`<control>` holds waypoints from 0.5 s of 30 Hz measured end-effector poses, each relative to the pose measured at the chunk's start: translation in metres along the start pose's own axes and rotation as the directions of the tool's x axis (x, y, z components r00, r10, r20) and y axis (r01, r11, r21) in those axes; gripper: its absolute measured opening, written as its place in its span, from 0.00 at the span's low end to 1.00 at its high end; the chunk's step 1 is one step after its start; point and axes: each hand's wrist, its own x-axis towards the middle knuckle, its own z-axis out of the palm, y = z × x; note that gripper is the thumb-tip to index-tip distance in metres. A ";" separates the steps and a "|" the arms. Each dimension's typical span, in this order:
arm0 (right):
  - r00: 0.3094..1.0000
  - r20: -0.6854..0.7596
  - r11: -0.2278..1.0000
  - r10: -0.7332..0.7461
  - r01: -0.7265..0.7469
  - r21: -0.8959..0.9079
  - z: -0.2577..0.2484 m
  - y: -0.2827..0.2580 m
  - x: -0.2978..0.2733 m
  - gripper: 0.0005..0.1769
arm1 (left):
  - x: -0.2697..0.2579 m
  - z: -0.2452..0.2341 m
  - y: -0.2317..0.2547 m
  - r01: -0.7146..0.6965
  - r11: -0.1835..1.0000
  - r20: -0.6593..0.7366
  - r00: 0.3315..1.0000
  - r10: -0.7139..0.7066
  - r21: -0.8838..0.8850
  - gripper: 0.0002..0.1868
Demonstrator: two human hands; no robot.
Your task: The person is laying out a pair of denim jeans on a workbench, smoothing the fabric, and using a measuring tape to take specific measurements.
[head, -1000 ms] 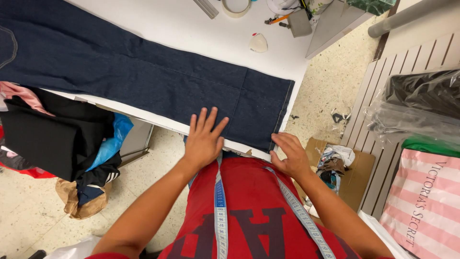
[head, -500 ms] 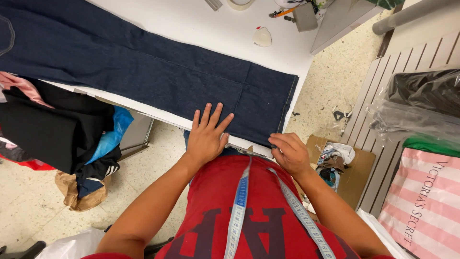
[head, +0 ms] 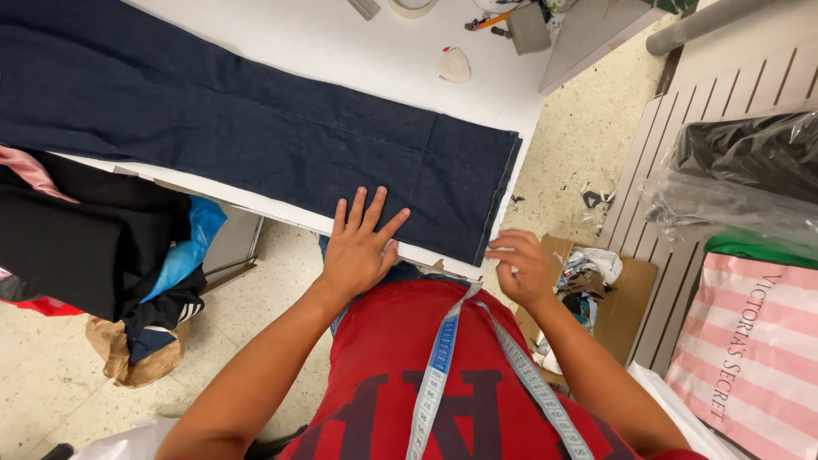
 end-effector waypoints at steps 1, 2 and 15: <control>0.999 -0.016 0.999 0.050 -0.051 -0.020 -0.001 0.009 -0.006 0.19 | -0.001 0.002 0.001 0.001 1.000 0.001 1.000 -0.001 -0.009 0.31; 0.999 -0.015 0.998 0.053 -0.053 -0.022 -0.003 0.001 0.003 0.19 | -0.004 0.006 0.009 0.000 1.000 0.003 1.000 0.000 -0.011 0.31; 0.970 -0.136 0.969 0.203 -0.219 -0.117 -0.001 0.018 0.123 0.15 | 0.025 0.064 0.063 -0.451 0.885 -0.080 0.892 0.444 -0.114 0.38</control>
